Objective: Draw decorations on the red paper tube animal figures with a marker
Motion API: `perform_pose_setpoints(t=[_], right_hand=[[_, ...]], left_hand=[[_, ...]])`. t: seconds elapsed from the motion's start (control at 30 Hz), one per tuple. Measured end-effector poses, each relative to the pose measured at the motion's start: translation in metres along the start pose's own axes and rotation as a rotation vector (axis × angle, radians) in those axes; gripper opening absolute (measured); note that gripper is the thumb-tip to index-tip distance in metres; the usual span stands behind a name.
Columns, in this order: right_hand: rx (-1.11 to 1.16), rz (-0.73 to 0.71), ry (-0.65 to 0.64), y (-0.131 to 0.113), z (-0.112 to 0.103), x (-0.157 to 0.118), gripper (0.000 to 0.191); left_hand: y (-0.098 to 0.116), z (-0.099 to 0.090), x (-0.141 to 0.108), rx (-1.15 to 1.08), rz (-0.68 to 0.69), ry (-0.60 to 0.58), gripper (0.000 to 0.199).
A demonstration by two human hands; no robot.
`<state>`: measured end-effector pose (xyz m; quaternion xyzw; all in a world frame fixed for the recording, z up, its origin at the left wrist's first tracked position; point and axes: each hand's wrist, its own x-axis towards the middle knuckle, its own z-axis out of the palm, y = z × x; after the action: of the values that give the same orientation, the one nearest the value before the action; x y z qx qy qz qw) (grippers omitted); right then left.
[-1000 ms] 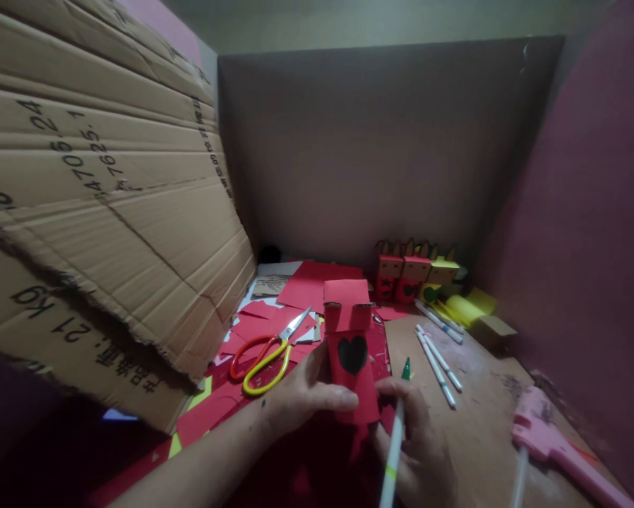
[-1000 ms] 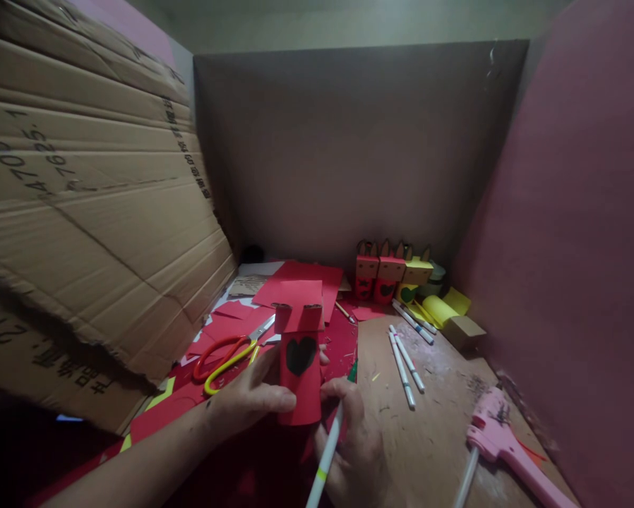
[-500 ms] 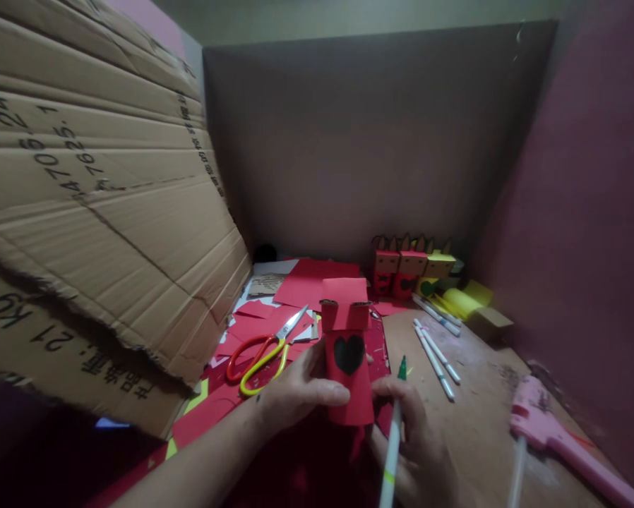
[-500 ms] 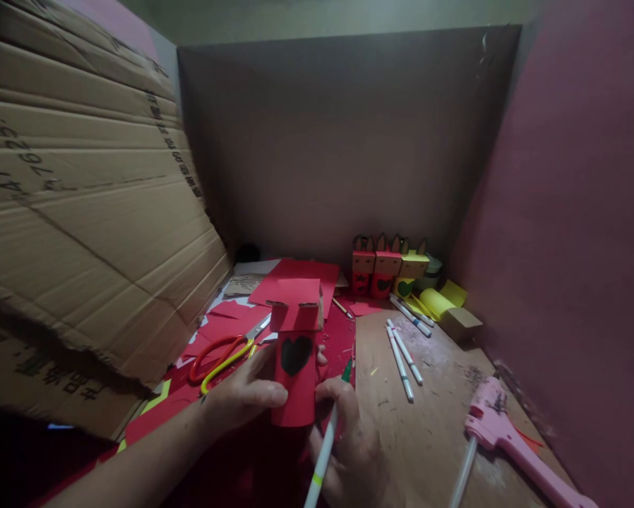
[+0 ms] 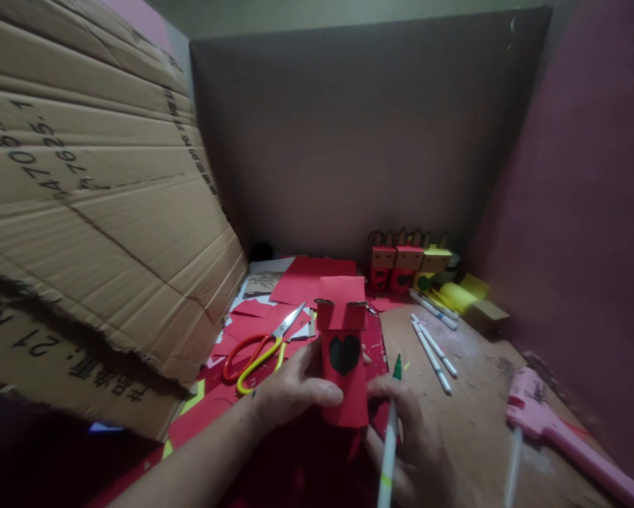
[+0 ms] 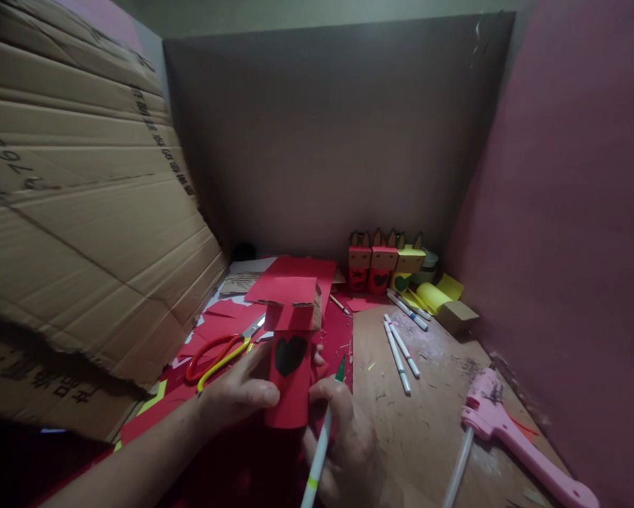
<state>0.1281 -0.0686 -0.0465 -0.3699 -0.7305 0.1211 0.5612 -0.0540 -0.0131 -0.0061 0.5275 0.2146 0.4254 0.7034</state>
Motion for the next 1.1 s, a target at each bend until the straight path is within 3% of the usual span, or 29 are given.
perform_pose_setpoints(t=[0.3,0.43,0.5,0.7,0.9,1.1], right_hand=[[-0.002,-0.086,0.017,0.000,-0.017,-0.001,0.021],[-0.045,0.057,0.253,-0.015,-0.013,-0.004,0.026],[0.060,0.051,0.242,-0.025,-0.009,-0.002,0.032],[0.161,0.292,0.292,-0.033,-0.010,0.009,0.008],[0.192,0.154,0.184,-0.022,-0.016,0.013,0.008],[0.135,0.125,0.199,-0.025,-0.017,0.017,0.011]], left_hand=[[0.011,0.010,-0.004,-0.050,-0.003,0.024,0.049],[0.015,0.012,-0.004,-0.066,-0.014,-0.004,0.052],[0.012,0.010,-0.003,-0.055,-0.017,-0.049,0.055],[0.007,0.002,-0.002,0.077,-0.061,-0.064,0.062],[0.007,0.002,-0.002,0.092,-0.096,-0.082,0.066],[0.006,0.002,0.000,0.078,-0.074,-0.111,0.059]])
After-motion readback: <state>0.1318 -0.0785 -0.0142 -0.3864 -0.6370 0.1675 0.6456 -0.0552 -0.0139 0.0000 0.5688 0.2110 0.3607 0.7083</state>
